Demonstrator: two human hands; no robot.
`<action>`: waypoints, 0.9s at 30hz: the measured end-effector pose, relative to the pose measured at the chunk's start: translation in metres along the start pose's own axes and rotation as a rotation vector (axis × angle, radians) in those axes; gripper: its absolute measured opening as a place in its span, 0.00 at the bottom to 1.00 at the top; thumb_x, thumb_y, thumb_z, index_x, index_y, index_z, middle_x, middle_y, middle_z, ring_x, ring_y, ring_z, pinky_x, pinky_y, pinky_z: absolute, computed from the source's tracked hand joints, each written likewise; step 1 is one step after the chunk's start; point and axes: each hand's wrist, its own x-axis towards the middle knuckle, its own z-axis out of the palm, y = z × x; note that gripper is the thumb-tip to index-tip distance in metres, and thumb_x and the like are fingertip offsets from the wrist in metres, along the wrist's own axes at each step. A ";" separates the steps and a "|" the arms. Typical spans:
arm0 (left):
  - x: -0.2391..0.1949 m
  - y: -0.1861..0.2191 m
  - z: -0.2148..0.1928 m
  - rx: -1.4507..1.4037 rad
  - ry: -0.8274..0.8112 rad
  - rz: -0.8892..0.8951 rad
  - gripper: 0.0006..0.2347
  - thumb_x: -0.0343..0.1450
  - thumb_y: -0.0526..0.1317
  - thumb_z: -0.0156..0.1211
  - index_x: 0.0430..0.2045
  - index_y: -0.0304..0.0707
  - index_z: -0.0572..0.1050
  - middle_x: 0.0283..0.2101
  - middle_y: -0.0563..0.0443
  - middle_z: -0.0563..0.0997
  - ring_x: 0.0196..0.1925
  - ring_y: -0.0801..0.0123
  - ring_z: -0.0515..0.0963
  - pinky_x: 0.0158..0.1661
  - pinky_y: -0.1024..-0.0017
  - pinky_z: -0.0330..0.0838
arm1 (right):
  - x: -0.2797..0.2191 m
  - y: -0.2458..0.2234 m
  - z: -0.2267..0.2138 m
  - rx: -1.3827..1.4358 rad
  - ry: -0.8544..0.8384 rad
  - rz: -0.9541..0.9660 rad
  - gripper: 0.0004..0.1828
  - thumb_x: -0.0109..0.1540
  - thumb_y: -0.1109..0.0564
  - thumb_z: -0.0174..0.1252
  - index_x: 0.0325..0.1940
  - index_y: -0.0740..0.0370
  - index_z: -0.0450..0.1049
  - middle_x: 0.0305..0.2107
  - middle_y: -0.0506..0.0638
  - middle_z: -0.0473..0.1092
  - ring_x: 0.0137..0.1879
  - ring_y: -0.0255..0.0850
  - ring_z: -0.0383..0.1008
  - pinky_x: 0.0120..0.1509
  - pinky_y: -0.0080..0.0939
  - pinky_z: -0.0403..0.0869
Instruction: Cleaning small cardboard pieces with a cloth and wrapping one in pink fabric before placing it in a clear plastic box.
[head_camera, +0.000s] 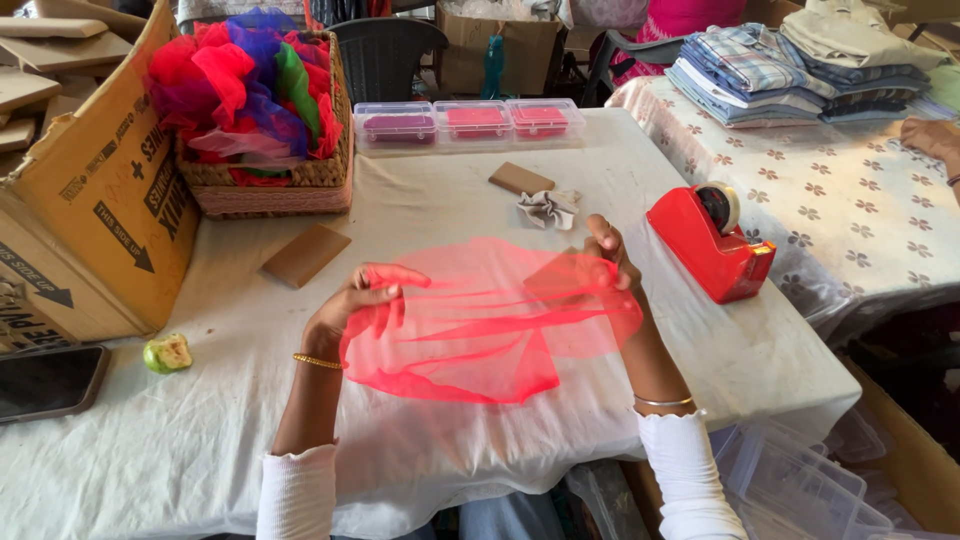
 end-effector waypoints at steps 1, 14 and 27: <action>0.005 -0.002 -0.002 -0.002 0.002 0.001 0.17 0.72 0.41 0.60 0.51 0.28 0.78 0.23 0.48 0.80 0.17 0.74 0.73 0.17 0.76 0.61 | 0.000 0.000 0.000 0.001 0.000 0.002 0.25 0.60 0.67 0.68 0.55 0.55 0.64 0.37 0.53 0.77 0.25 0.28 0.68 0.22 0.26 0.62; 0.023 -0.045 -0.008 0.861 0.961 -0.142 0.08 0.72 0.42 0.61 0.34 0.37 0.82 0.27 0.50 0.86 0.26 0.65 0.84 0.32 0.65 0.74 | -0.009 0.021 -0.042 -1.150 1.070 0.339 0.21 0.58 0.62 0.70 0.52 0.64 0.71 0.40 0.56 0.79 0.39 0.34 0.80 0.38 0.30 0.73; 0.034 -0.036 0.032 1.414 0.824 0.351 0.25 0.62 0.32 0.67 0.54 0.37 0.67 0.63 0.42 0.71 0.61 0.51 0.72 0.52 0.55 0.70 | -0.018 -0.001 -0.030 -2.123 1.017 0.854 0.34 0.55 0.40 0.70 0.60 0.58 0.70 0.48 0.62 0.76 0.57 0.58 0.76 0.58 0.54 0.74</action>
